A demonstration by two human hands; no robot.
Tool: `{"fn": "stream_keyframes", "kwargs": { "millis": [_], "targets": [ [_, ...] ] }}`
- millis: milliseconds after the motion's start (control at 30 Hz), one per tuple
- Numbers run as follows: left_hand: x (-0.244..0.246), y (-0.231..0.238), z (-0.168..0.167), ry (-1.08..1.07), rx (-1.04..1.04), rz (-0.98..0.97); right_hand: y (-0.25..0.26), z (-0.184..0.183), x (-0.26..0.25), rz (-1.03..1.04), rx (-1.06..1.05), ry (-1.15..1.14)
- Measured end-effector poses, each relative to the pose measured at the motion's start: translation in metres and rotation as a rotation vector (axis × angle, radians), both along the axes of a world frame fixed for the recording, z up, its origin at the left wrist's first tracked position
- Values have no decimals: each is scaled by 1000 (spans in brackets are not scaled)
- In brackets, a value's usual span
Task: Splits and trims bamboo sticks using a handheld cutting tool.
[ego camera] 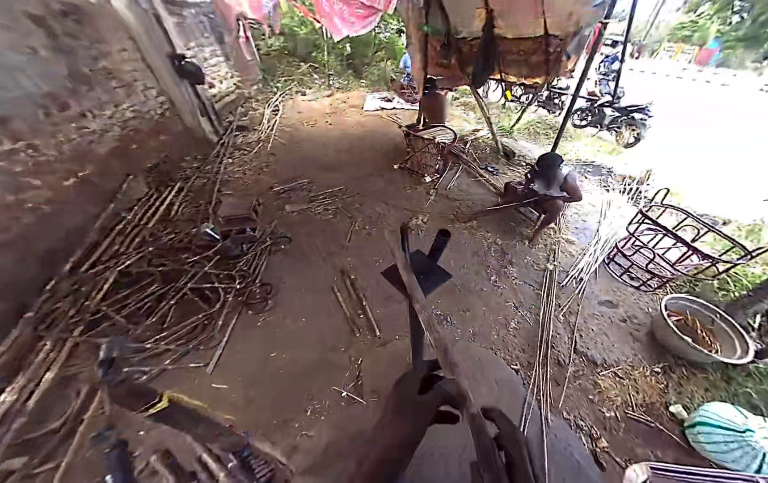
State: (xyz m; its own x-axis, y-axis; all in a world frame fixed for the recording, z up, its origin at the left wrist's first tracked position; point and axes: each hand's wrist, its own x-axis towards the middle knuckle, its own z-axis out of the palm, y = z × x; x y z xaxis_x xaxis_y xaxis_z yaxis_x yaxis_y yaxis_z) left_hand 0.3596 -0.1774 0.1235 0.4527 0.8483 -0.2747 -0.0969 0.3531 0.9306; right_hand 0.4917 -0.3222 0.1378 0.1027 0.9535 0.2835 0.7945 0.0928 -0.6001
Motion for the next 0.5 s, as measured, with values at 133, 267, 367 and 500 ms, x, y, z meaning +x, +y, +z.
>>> {"fn": "stream_keyframes", "kwargs": {
  "millis": [133,267,367,500],
  "targets": [
    [28,4,11,-252,-78,48,-14,25,6,-43,114,158],
    [26,9,0,-409,-126,42,-8,5,12,-80,198,98],
    [31,9,1,-489,-125,32,11,-6,23,-111,450,53],
    [39,15,12,-438,-124,85,25,-1,33,-8,511,77]
  ]
}}
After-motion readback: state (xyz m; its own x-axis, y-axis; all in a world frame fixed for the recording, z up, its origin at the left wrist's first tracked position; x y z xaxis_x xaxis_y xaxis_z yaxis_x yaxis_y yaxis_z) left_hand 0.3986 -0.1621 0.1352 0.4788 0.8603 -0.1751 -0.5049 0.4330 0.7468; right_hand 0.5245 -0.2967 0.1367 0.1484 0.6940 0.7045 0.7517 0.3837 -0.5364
